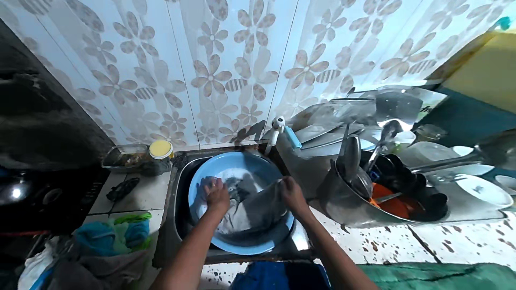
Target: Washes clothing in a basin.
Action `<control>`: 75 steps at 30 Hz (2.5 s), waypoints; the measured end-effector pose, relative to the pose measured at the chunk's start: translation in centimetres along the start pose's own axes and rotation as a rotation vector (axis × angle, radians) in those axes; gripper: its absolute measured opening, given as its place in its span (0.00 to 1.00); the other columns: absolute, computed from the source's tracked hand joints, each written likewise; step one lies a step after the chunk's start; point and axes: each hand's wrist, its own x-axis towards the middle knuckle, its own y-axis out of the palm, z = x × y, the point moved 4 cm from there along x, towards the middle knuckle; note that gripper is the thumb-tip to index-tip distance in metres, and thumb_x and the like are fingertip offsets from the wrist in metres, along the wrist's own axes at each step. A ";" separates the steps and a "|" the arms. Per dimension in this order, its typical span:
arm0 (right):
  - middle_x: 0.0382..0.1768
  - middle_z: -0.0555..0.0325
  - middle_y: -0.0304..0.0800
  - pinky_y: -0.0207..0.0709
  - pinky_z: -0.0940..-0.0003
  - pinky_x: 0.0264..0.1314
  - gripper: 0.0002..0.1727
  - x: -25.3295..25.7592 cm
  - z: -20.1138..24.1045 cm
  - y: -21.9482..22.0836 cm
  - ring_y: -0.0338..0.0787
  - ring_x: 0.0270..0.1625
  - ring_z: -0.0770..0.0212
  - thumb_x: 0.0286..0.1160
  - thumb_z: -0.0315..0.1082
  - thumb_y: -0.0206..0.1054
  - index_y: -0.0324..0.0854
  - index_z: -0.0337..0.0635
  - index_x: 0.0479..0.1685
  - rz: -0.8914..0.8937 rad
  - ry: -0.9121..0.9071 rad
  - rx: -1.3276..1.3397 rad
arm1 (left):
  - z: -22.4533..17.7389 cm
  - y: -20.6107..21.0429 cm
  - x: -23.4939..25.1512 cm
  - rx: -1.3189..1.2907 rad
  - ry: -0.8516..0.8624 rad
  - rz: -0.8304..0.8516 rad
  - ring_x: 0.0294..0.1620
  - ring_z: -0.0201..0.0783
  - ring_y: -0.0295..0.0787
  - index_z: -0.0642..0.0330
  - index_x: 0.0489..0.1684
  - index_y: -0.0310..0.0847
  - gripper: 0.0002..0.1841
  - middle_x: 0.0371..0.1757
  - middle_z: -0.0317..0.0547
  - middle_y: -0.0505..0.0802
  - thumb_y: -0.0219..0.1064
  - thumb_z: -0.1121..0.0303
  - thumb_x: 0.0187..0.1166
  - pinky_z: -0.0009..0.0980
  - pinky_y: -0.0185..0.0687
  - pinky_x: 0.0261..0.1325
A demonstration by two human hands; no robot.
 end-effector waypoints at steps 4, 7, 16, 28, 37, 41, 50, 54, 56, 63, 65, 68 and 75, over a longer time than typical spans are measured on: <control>0.83 0.26 0.64 0.61 0.35 0.85 0.33 0.1 -2.5 7.5 0.65 0.86 0.30 0.83 0.33 0.64 0.63 0.32 0.86 0.534 0.123 -0.593 | -2.8 6.0 -0.7 -0.017 0.061 0.386 0.87 0.78 0.57 0.48 0.94 0.55 0.44 0.93 0.70 0.55 0.74 0.55 0.76 0.80 0.60 0.75; 0.87 0.26 0.56 0.52 0.21 0.82 0.40 -2.1 -3.1 12.0 0.53 0.89 0.23 0.77 0.39 0.70 0.61 0.36 0.89 0.742 0.021 -0.817 | -3.0 9.8 -2.3 0.053 -0.031 0.503 0.91 0.82 0.36 0.61 0.92 0.58 0.41 0.96 0.64 0.43 0.71 0.65 0.75 0.90 0.46 0.72; 0.87 0.27 0.57 0.62 0.30 0.83 0.41 -0.9 -3.4 11.0 0.56 0.90 0.28 0.78 0.43 0.70 0.60 0.34 0.88 0.642 0.076 -0.751 | -1.4 8.8 -1.9 0.028 0.039 0.443 0.90 0.77 0.48 0.47 0.96 0.49 0.49 0.93 0.66 0.58 0.76 0.58 0.71 0.84 0.49 0.77; 0.52 0.48 0.84 0.82 0.56 0.43 0.20 0.6 8.8 -1.3 0.85 0.42 0.58 0.89 0.33 0.59 0.68 0.45 0.76 0.141 -0.083 0.511 | -1.4 1.0 -4.5 -1.144 -0.257 0.106 0.62 0.57 0.88 0.69 0.84 0.61 0.31 0.71 0.70 0.81 0.67 0.67 0.85 0.49 0.89 0.60; 0.51 0.53 0.92 0.88 0.47 0.53 0.44 -1.6 1.7 9.7 0.93 0.53 0.54 0.85 0.72 0.23 0.75 0.53 0.69 0.293 0.236 1.475 | -7.1 -7.6 -4.2 -1.504 0.149 0.121 0.61 0.50 0.88 0.67 0.80 0.65 0.29 0.70 0.61 0.83 0.65 0.84 0.76 0.46 0.88 0.63; 0.45 0.54 0.93 0.90 0.57 0.47 0.35 0.1 3.5 7.4 0.94 0.46 0.59 0.93 0.60 0.31 0.79 0.44 0.61 0.254 0.007 1.401 | -3.8 -5.6 -5.8 -1.354 0.143 0.250 0.62 0.45 0.86 0.65 0.78 0.70 0.27 0.67 0.56 0.86 0.70 0.69 0.81 0.42 0.84 0.64; 0.56 0.47 0.88 0.84 0.55 0.62 0.29 -1.4 7.3 10.6 0.89 0.56 0.56 0.62 0.31 0.72 0.77 0.36 0.69 0.586 -0.173 0.476 | -0.6 4.8 -5.2 -1.815 0.150 0.338 0.46 0.38 0.91 0.62 0.67 0.69 0.17 0.47 0.46 0.92 0.62 0.75 0.82 0.39 0.89 0.53; 0.48 0.50 0.91 0.85 0.60 0.59 0.16 -1.7 6.9 11.3 0.90 0.49 0.61 0.72 0.27 0.70 0.82 0.33 0.57 0.594 -0.161 0.343 | 0.0 6.5 -5.3 -1.703 0.021 0.328 0.37 0.35 0.88 0.64 0.61 0.75 0.18 0.41 0.45 0.91 0.70 0.74 0.75 0.34 0.88 0.44; 0.48 0.45 0.89 0.83 0.57 0.60 0.16 -1.4 6.4 11.6 0.89 0.50 0.58 0.74 0.29 0.71 0.81 0.32 0.58 0.580 -0.153 0.253 | -0.2 6.7 -5.3 -1.575 -0.095 0.264 0.37 0.36 0.84 0.67 0.67 0.73 0.22 0.44 0.48 0.88 0.73 0.72 0.77 0.34 0.84 0.42; 0.58 0.33 0.88 0.78 0.42 0.69 0.23 -2.6 7.2 13.2 0.89 0.62 0.39 0.78 0.30 0.67 0.78 0.33 0.72 0.399 -0.089 -0.164 | -1.2 5.8 -6.1 -0.725 -0.090 0.150 0.85 0.57 0.69 0.77 0.81 0.65 0.24 0.81 0.70 0.75 0.54 0.73 0.90 0.47 0.60 0.87; 0.59 0.35 0.89 0.79 0.40 0.68 0.26 -3.5 8.2 13.3 0.89 0.64 0.38 0.78 0.32 0.67 0.76 0.38 0.76 0.308 0.039 -0.243 | -0.7 6.5 -6.5 -0.772 -0.085 0.016 0.87 0.54 0.67 0.77 0.83 0.63 0.24 0.83 0.68 0.74 0.52 0.73 0.91 0.43 0.56 0.90; 0.55 0.35 0.89 0.81 0.40 0.64 0.23 -3.5 8.5 14.0 0.90 0.60 0.38 0.78 0.35 0.69 0.77 0.37 0.70 0.254 0.067 -0.254 | -0.2 7.1 -6.2 -0.954 -0.082 -0.166 0.81 0.51 0.75 0.75 0.79 0.69 0.23 0.76 0.66 0.81 0.56 0.70 0.89 0.42 0.66 0.85; 0.69 0.48 0.85 0.76 0.52 0.74 0.34 0.1 4.6 13.5 0.84 0.69 0.55 0.77 0.53 0.70 0.75 0.46 0.79 0.826 -0.025 0.256 | -0.4 7.2 -5.8 -1.646 -0.091 0.424 0.41 0.42 0.90 0.66 0.65 0.74 0.16 0.46 0.51 0.91 0.65 0.73 0.82 0.41 0.89 0.45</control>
